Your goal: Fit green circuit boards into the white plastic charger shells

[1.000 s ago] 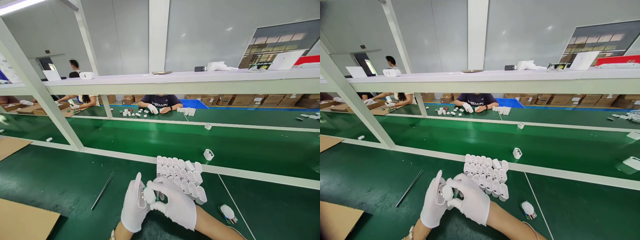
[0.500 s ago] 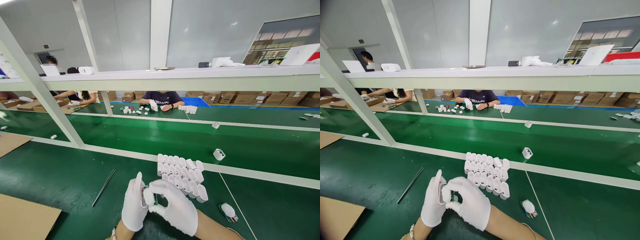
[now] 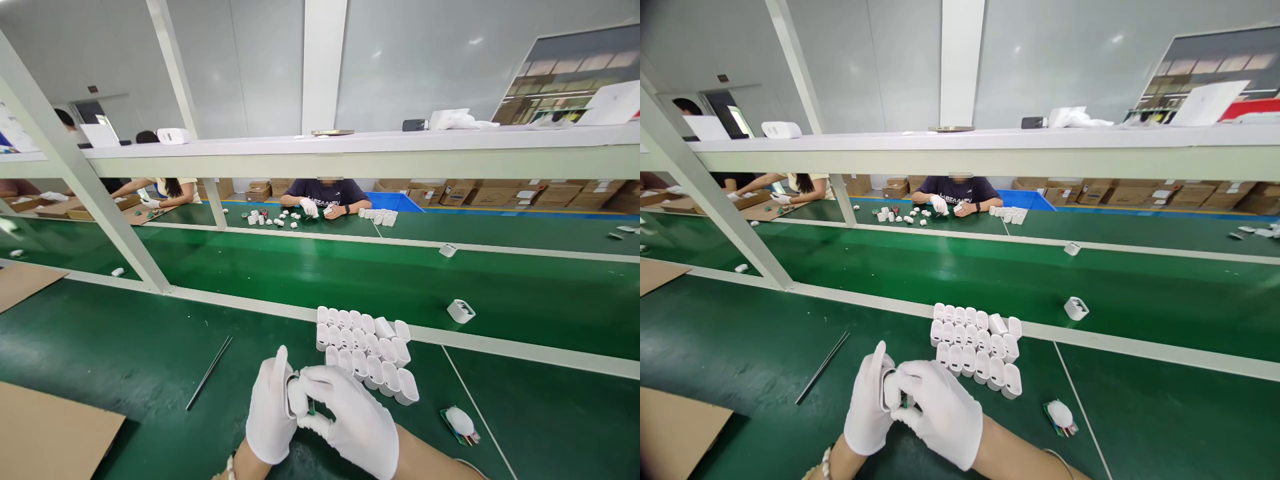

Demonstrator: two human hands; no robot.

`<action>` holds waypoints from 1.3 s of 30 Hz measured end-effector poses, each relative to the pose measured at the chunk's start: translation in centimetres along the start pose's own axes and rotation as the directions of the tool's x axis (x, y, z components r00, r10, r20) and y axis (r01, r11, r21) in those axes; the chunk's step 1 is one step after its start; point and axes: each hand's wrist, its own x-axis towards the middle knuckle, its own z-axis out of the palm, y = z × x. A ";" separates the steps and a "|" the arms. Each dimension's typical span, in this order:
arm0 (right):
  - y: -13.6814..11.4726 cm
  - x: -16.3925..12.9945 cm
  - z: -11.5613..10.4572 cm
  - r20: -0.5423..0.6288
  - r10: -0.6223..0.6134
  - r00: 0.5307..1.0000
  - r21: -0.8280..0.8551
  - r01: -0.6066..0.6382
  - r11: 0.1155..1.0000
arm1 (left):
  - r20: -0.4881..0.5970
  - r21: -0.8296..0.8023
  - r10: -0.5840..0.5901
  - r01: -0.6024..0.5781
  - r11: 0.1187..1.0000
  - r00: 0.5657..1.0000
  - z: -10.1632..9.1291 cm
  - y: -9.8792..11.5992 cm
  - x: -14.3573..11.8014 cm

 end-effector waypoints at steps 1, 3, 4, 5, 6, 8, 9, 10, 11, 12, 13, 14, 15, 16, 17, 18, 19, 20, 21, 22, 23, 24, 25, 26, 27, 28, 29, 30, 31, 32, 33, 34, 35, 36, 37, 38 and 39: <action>0.0 0.0 0.0 0.010 -0.014 1.000 -0.010 0.014 1.000 | -0.004 0.004 -0.004 0.004 1.000 1.000 0.0 0.0 0.0; -0.1 0.0 0.1 0.022 -0.043 0.999 -0.037 0.043 0.998 | -0.011 0.011 -0.008 0.008 1.000 1.000 0.0 0.1 0.0; -0.1 -0.1 0.2 0.026 -0.047 0.999 -0.056 0.049 0.997 | -0.011 0.013 -0.009 0.009 1.000 1.000 0.0 0.1 0.0; 0.0 -0.1 0.3 0.031 -0.044 0.999 -0.073 0.047 0.996 | -0.011 0.013 -0.008 0.008 1.000 1.000 0.0 0.1 0.0; 0.0 -0.2 0.4 0.037 -0.039 0.999 -0.085 0.042 0.995 | -0.011 0.011 -0.008 0.008 1.000 1.000 0.0 0.1 0.0; 0.2 -0.4 0.7 0.033 -0.017 0.999 -0.102 0.020 0.995 | -0.015 0.002 -0.007 0.007 1.000 1.000 0.1 0.1 0.0; 0.3 -0.4 0.8 0.035 -0.010 0.999 -0.102 0.014 0.995 | -0.018 -0.004 -0.007 0.007 1.000 1.000 0.1 0.0 0.0; 0.4 -0.4 0.9 0.043 -0.008 0.999 -0.099 0.012 0.995 | -0.020 -0.011 -0.007 0.007 1.000 1.000 0.0 0.0 0.0; 0.4 -0.3 0.9 0.049 -0.003 0.999 -0.103 0.008 0.995 | -0.017 -0.019 -0.006 0.005 1.000 1.000 0.0 0.0 0.0; 0.4 -0.3 0.9 0.055 0.002 0.999 -0.109 0.004 0.994 | -0.011 -0.029 -0.004 0.004 1.000 1.000 0.0 0.1 -0.1; 0.4 -0.2 0.8 0.062 0.008 0.998 -0.115 -0.001 0.993 | 0.000 -0.039 -0.008 0.007 0.999 1.000 0.0 0.1 -0.1; 0.3 -0.1 0.7 0.071 0.013 0.997 -0.116 -0.005 0.993 | 0.014 -0.049 -0.018 0.018 0.999 1.000 0.0 0.1 -0.2; 0.3 -0.1 0.5 0.074 0.020 0.997 -0.112 -0.011 0.994 | 0.031 -0.057 -0.034 0.036 0.998 0.999 0.0 0.1 -0.4; 0.2 0.0 0.3 0.087 0.024 0.996 -0.094 -0.016 0.995 | 0.046 -0.069 -0.050 0.053 0.996 0.998 0.0 0.0 -0.5; 0.2 0.1 0.1 0.098 0.031 0.995 -0.069 -0.024 0.997 | 0.054 -0.085 -0.063 0.067 0.994 0.997 0.1 0.0 -0.6; 0.2 0.1 0.0 0.099 0.047 0.994 -0.038 -0.044 0.998 | 0.059 -0.103 -0.074 0.080 0.991 0.995 0.2 -0.1 -0.8; 0.2 0.2 -0.2 0.086 0.081 0.993 -0.003 -0.081 0.997 | 0.065 -0.132 -0.080 0.088 0.987 0.995 0.2 -0.1 -1.0; 0.4 0.3 -0.3 0.064 0.126 0.990 0.046 -0.129 0.991 | 0.072 -0.168 -0.087 0.098 0.981 0.994 0.2 -0.1 -1.1; 0.5 0.5 -0.4 0.052 0.170 0.984 0.109 -0.175 0.979 | 0.085 -0.207 -0.100 0.116 0.971 0.991 0.2 -0.1 -1.3; 0.7 0.6 -0.4 0.059 0.202 0.977 0.187 -0.210 0.960 | 0.100 -0.249 -0.115 0.136 0.959 0.988 0.2 -0.1 -1.5; 0.9 0.8 -0.4 0.090 0.217 0.972 0.274 -0.234 0.933 | 0.118 -0.291 -0.124 0.154 0.944 0.985 0.1 0.0 -1.6; 1.1 0.9 -0.4 0.144 0.206 0.968 0.361 -0.245 0.900 | 0.140 -0.328 -0.127 0.167 0.930 0.982 0.0 0.1 -1.8; 1.2 1.0 -0.3 0.198 0.181 0.963 0.435 -0.252 0.864 | 0.153 -0.355 -0.127 0.174 0.919 0.980 -0.1 0.2 -1.9; 1.3 1.1 -0.3 0.234 0.161 0.959 0.486 -0.259 0.834 | 0.160 -0.369 -0.125 0.177 0.912 0.979 -0.2 0.2 -2.0; 1.3 1.1 -0.2 0.254 0.153 0.955 0.515 -0.268 0.814 | 0.164 -0.380 -0.122 0.177 0.908 0.979 -0.3 0.3 -2.0; 1.3 1.1 -0.1 0.260 0.156 0.953 0.528 -0.276 0.803 | 0.166 -0.387 -0.125 0.181 0.904 0.978 -0.4 0.4 -2.0; 1.2 1.0 0.0 0.259 0.163 0.952 0.529 -0.282 0.800 | 0.169 -0.393 -0.131 0.189 0.900 0.977 -0.4 0.4 -2.0; 1.1 0.9 0.1 0.255 0.173 0.951 0.526 -0.287 0.801 | 0.172 -0.407 -0.133 0.193 0.893 0.976 -0.5 0.4 -2.0; 1.1 0.9 0.2 0.251 0.184 0.950 0.523 -0.293 0.800 | 0.177 -0.428 -0.130 0.195 0.883 0.976 -0.5 0.5 -2.0; 1.0 0.8 0.3 0.248 0.193 0.949 0.524 -0.299 0.797 | 0.182 -0.446 -0.129 0.199 0.873 0.975 -0.5 0.5 -1.9; 1.0 0.8 0.4 0.242 0.202 0.949 0.530 -0.303 0.792 | 0.185 -0.461 -0.130 0.203 0.864 0.974 -0.6 0.6 -1.8; 1.0 0.7 0.4 0.233 0.208 0.950 0.537 -0.304 0.787 | 0.193 -0.474 -0.134 0.212 0.855 0.972 -0.6 0.7 -1.8; 1.0 0.7 0.4 0.226 0.212 0.951 0.545 -0.304 0.782 | 0.201 -0.485 -0.141 0.223 0.846 0.969 -0.6 0.8 -1.7; 1.0 0.7 0.4 0.223 0.214 0.951 0.554 -0.304 0.775 | 0.215 -0.491 -0.153 0.242 0.837 0.965 -0.7 0.9 -1.6; 0.9 0.8 0.4 0.223 0.218 0.950 0.565 -0.308 0.765 | 0.235 -0.494 -0.165 0.264 0.828 0.958 -0.7 1.0 -1.6; 0.9 0.8 0.4 0.226 0.226 0.947 0.573 -0.317 0.756 | 0.256 -0.499 -0.173 0.284 0.819 0.951 -0.7 1.1 -1.6; 0.9 0.8 0.4 0.232 0.239 0.943 0.574 -0.331 0.749 | 0.275 -0.507 -0.179 0.300 0.808 0.945 -0.6 1.1 -1.6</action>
